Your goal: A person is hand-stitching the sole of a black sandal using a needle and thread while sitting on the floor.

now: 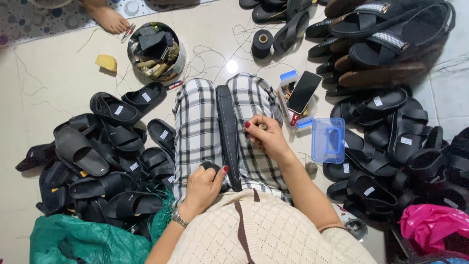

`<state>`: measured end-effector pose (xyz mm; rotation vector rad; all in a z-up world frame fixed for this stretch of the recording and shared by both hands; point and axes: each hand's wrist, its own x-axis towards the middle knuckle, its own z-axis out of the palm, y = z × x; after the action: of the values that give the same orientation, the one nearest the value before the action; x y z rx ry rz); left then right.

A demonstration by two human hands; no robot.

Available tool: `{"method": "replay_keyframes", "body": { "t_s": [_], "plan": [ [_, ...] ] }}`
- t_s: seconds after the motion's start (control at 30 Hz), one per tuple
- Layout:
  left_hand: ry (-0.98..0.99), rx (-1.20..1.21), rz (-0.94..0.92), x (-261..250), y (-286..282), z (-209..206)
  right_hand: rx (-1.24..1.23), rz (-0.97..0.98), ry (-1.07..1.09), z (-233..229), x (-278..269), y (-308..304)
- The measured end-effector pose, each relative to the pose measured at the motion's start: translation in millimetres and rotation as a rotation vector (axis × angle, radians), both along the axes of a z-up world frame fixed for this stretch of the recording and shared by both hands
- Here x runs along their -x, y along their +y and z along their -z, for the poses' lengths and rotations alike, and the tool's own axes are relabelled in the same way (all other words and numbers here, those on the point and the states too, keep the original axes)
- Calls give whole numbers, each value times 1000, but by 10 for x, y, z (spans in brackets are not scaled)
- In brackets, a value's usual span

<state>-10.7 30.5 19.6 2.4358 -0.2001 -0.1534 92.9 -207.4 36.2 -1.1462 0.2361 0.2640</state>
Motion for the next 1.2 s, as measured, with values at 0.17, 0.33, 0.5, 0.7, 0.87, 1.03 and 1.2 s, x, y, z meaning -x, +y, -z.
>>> {"method": "replay_keyframes", "body": {
  "t_s": [0.17,0.33,0.5,0.7,0.87,1.03,1.2],
  "plan": [
    [-24,142,33,76,-5,13,63,-28,-36,50,19,33],
    [15,176,52,159,58,158,77,-26,-78,53,25,92],
    [-11,132,156,199,82,127,142,-127,-91,-138,18,68],
    [116,94,201,247,151,123,155,-136,-96,-122,13,70],
    [164,230,238,286,200,199,197,-126,-143,11,1,90],
    [263,219,90,354,255,213,402,-155,-177,-117,27,60],
    [161,153,-40,128,32,-107,913,-451,-253,-326,67,177]
  ]
}}
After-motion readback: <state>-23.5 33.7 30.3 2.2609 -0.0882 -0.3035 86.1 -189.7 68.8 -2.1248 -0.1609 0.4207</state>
